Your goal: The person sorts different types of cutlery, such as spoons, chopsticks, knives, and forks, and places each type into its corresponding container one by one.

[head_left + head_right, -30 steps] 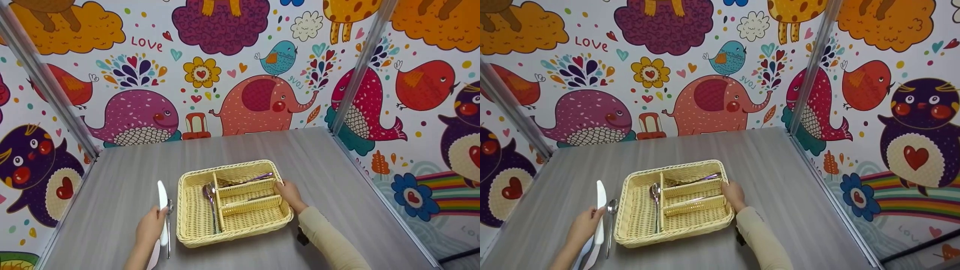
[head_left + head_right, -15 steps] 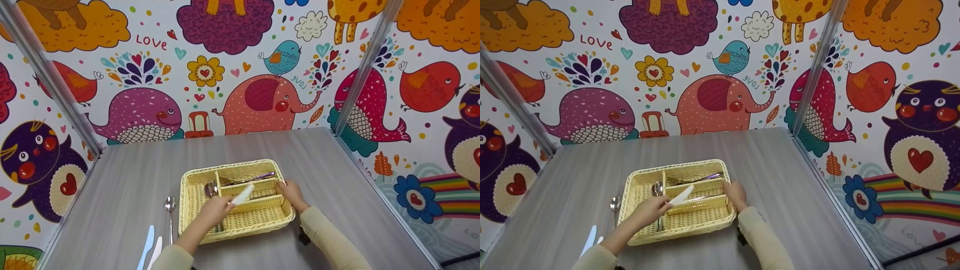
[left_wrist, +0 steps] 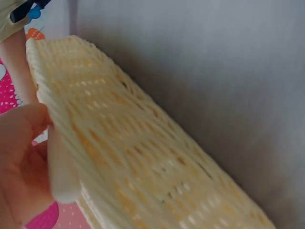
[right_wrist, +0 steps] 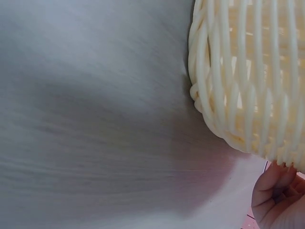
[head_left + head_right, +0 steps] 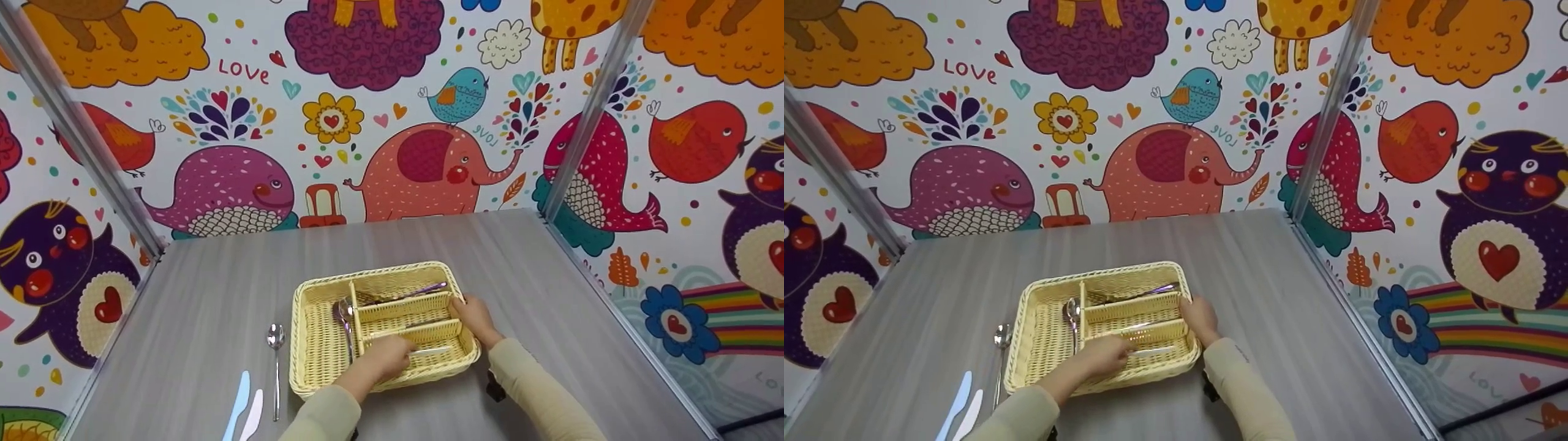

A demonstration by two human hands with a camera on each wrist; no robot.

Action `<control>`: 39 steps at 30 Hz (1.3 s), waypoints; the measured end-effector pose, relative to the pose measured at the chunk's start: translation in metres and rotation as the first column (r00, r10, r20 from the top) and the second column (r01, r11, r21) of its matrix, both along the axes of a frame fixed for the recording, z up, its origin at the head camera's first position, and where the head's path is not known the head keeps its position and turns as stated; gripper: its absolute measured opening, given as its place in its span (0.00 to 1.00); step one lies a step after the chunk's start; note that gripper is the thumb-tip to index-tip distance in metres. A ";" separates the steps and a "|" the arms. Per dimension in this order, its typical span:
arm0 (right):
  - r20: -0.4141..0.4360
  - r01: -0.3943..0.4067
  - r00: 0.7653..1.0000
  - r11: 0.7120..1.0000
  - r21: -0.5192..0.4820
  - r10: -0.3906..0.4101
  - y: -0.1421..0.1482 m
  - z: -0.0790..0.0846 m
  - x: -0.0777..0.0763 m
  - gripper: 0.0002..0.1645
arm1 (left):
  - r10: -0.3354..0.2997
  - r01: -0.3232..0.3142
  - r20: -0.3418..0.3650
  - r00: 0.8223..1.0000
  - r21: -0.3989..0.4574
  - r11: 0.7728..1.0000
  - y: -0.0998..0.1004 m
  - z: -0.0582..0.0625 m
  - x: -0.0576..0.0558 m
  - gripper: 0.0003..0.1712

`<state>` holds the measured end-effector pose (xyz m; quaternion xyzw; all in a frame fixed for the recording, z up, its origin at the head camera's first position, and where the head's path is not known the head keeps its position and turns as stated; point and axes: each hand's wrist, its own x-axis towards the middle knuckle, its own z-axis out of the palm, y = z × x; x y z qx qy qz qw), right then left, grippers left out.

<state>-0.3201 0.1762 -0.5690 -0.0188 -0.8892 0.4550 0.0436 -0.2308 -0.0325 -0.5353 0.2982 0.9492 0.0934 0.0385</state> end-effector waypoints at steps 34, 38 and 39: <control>0.008 0.014 1.000 1.000 0.006 -0.014 0.000 -0.003 -0.002 0.15 | 0.017 -0.030 0.105 0.994 0.117 0.993 0.002 -0.010 -0.003 0.13; 0.013 0.016 1.000 1.000 -0.007 -0.016 0.000 -0.003 -0.002 0.15 | 0.092 -0.111 0.094 0.991 0.221 0.969 -0.011 0.001 -0.002 0.14; 0.010 0.014 1.000 1.000 -0.006 -0.014 -0.001 -0.002 -0.002 0.15 | 0.121 -0.146 0.108 0.987 0.269 0.952 -0.016 0.006 -0.002 0.13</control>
